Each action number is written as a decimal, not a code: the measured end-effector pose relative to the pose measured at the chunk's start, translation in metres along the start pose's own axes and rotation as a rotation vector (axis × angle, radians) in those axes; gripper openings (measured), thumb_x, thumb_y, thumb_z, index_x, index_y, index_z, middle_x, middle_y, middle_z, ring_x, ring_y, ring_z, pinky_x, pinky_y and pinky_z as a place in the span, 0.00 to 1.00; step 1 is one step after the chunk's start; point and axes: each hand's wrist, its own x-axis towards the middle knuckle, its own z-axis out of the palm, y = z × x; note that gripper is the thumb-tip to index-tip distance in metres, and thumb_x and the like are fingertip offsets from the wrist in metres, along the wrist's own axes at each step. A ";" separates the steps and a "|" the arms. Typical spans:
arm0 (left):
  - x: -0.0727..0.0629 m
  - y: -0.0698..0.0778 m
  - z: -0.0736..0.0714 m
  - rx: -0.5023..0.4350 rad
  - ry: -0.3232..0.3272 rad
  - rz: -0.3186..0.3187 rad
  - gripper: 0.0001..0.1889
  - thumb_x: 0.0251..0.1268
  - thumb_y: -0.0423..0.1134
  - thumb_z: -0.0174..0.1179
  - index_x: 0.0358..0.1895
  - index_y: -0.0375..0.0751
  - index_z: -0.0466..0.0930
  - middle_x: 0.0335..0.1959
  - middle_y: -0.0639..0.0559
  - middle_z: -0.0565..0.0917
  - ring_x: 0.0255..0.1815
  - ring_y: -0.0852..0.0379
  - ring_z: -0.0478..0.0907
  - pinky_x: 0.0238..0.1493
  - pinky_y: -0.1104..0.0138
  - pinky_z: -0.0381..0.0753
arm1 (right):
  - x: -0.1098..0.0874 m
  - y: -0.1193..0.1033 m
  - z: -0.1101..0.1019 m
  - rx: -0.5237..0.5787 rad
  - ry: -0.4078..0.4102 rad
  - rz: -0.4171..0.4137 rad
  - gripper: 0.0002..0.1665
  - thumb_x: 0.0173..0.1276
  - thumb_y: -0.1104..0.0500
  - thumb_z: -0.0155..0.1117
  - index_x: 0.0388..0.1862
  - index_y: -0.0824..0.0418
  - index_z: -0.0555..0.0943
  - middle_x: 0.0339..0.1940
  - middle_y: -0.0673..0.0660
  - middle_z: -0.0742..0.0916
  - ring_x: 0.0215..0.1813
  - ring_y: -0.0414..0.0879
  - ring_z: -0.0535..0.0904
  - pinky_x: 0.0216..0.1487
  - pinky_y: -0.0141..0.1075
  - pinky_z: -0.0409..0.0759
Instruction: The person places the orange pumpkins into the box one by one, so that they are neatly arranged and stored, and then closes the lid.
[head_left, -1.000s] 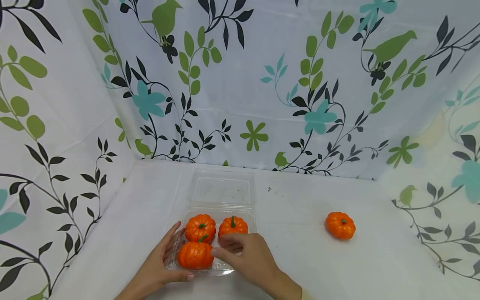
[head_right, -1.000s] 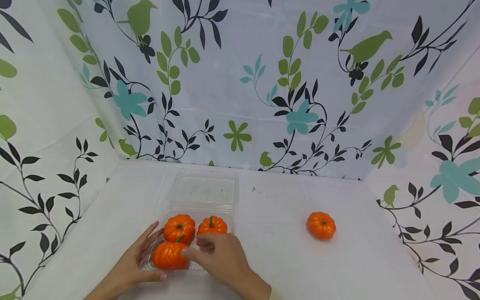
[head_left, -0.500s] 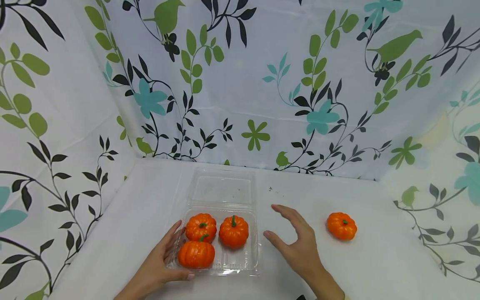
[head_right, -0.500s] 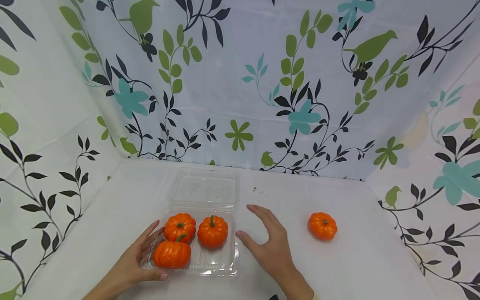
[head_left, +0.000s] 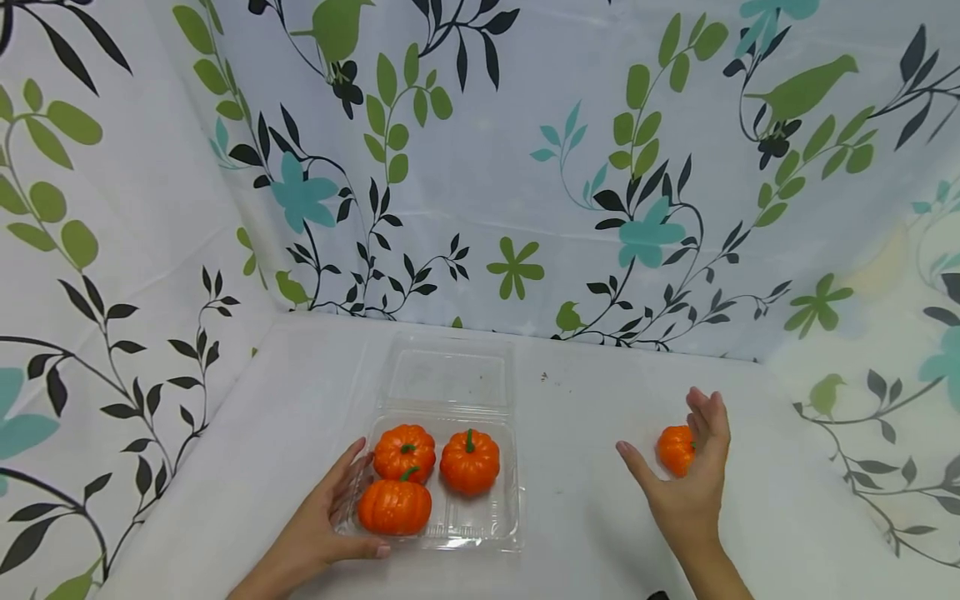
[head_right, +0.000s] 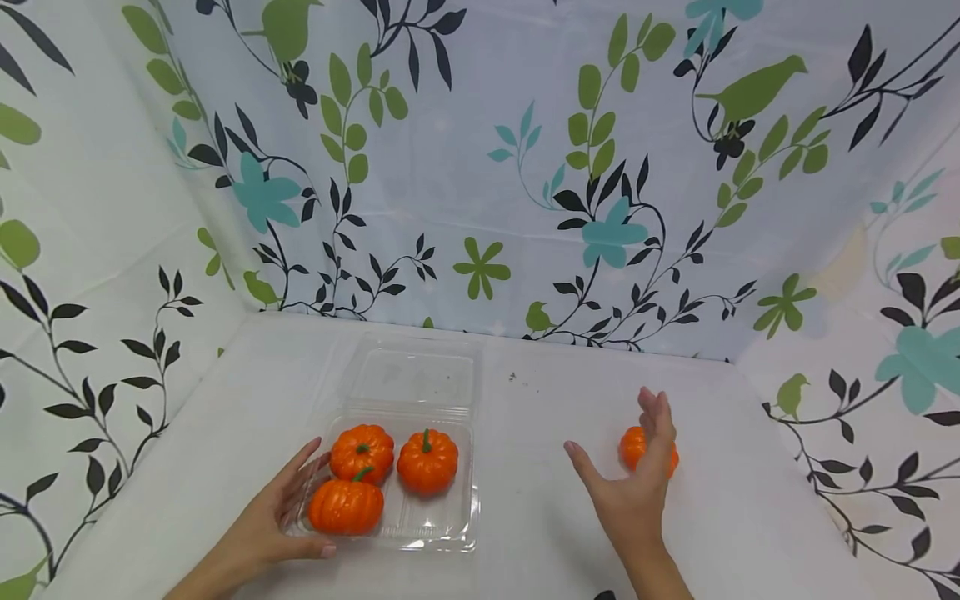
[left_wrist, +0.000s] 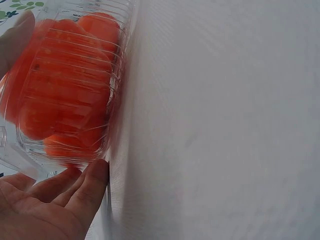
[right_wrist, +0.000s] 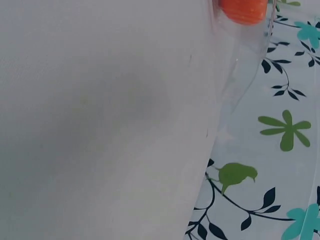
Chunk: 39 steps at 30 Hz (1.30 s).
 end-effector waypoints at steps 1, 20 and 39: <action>0.000 0.001 0.000 -0.002 -0.002 0.005 0.67 0.42 0.37 0.84 0.83 0.57 0.44 0.80 0.39 0.57 0.79 0.36 0.53 0.73 0.47 0.61 | 0.000 0.007 -0.003 -0.009 0.017 0.006 0.73 0.42 0.82 0.77 0.83 0.60 0.47 0.75 0.69 0.65 0.77 0.54 0.60 0.79 0.37 0.56; 0.001 -0.001 0.000 0.007 0.009 -0.018 0.66 0.42 0.39 0.84 0.83 0.57 0.44 0.80 0.40 0.56 0.79 0.37 0.53 0.73 0.48 0.60 | -0.005 0.098 -0.053 -0.189 -0.057 0.667 0.76 0.58 0.51 0.81 0.84 0.54 0.31 0.84 0.61 0.45 0.82 0.60 0.42 0.80 0.57 0.47; 0.001 -0.002 0.001 0.015 0.006 -0.030 0.66 0.43 0.40 0.84 0.83 0.56 0.44 0.80 0.40 0.57 0.79 0.38 0.53 0.73 0.48 0.60 | -0.008 0.129 -0.063 -0.136 -0.291 0.882 0.79 0.57 0.50 0.82 0.81 0.66 0.29 0.80 0.76 0.47 0.76 0.73 0.54 0.72 0.61 0.62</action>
